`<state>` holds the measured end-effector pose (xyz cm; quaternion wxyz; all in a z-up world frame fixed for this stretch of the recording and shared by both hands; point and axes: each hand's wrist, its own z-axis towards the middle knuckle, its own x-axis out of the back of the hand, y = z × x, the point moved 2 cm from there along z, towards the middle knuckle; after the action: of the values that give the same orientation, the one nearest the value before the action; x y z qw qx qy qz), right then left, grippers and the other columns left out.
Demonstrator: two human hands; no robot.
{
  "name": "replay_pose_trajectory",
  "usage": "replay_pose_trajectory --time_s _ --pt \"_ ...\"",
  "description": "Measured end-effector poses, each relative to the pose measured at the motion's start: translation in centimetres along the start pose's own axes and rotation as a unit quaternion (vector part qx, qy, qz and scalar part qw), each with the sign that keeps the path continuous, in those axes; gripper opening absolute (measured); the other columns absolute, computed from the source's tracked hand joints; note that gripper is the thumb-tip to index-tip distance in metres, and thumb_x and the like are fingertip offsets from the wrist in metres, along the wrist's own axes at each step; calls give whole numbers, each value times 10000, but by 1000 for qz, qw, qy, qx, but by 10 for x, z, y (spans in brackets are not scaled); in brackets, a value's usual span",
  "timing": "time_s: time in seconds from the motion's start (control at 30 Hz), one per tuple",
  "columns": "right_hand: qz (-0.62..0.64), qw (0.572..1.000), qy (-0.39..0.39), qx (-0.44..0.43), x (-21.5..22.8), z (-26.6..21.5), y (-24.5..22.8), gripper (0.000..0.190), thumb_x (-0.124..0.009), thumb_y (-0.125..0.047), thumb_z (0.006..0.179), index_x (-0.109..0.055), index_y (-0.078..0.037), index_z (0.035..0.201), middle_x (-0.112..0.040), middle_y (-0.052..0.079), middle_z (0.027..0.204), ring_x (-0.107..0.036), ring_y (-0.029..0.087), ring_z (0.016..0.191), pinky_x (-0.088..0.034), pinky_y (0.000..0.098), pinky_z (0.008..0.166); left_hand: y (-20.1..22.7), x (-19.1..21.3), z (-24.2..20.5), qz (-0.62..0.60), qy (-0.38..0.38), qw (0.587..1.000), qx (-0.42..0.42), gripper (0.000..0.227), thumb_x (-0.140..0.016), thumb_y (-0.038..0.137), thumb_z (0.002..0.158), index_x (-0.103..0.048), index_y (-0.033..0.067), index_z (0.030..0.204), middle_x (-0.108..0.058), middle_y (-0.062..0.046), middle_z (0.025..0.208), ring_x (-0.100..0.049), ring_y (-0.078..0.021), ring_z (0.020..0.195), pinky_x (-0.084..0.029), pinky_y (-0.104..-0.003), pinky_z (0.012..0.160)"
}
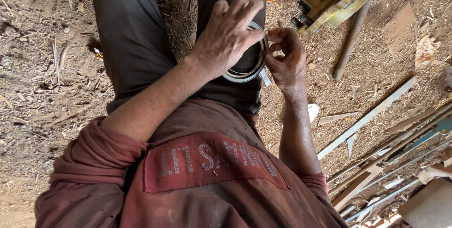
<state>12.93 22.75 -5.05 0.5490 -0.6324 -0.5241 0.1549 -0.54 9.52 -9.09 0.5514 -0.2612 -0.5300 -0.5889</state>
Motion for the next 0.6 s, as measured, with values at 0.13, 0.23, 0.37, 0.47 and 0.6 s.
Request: replay_pose_trajectory --time_s 0.13,0.23,0.37,0.47,0.6 --pt "6 1000 -5 -16 3 -1 -2 378 -622 117 857 -554 4 1212 -660 147 1184 -691 138 917 -704 288 763 1 -4 -1 -15 3 1000 -14 117 -764 195 992 -778 204 1107 -442 -97 1417 -456 -256 1267 -409 -494 1009" --pt "35 999 -9 -16 5 -2 -2 368 -676 94 882 -550 -1 1214 -681 145 1158 -690 135 917 -705 293 814 1 -5 -1 -25 14 999 -33 87 -765 201 993 -767 186 1080 -439 -101 1443 -447 -256 1309 -401 -512 1043" --pt "57 998 -10 -19 8 -1 6 386 -708 66 887 -541 -10 1227 -703 140 1143 -700 132 940 -699 287 844 0 -6 -1 -30 8 998 -55 129 -774 178 944 -761 212 1068 -437 -83 1494 -435 -251 1376 -366 -537 1108" --pt "72 997 -21 -13 11 -3 21 375 -753 -8 910 -545 6 1221 -701 141 1157 -691 122 918 -685 271 818 1 -8 -2 -46 -8 997 -66 168 -768 149 932 -763 239 1074 -447 -66 1498 -430 -256 1399 -340 -551 1146" --pt "116 993 4 -6 29 -7 38 231 -620 -134 1092 -607 1 1279 -730 135 1178 -693 112 813 -611 226 619 0 -15 -2 -43 -30 996 -78 270 -719 79 936 -777 279 1109 -507 -95 1492 -452 -269 1345 -324 -562 1151"
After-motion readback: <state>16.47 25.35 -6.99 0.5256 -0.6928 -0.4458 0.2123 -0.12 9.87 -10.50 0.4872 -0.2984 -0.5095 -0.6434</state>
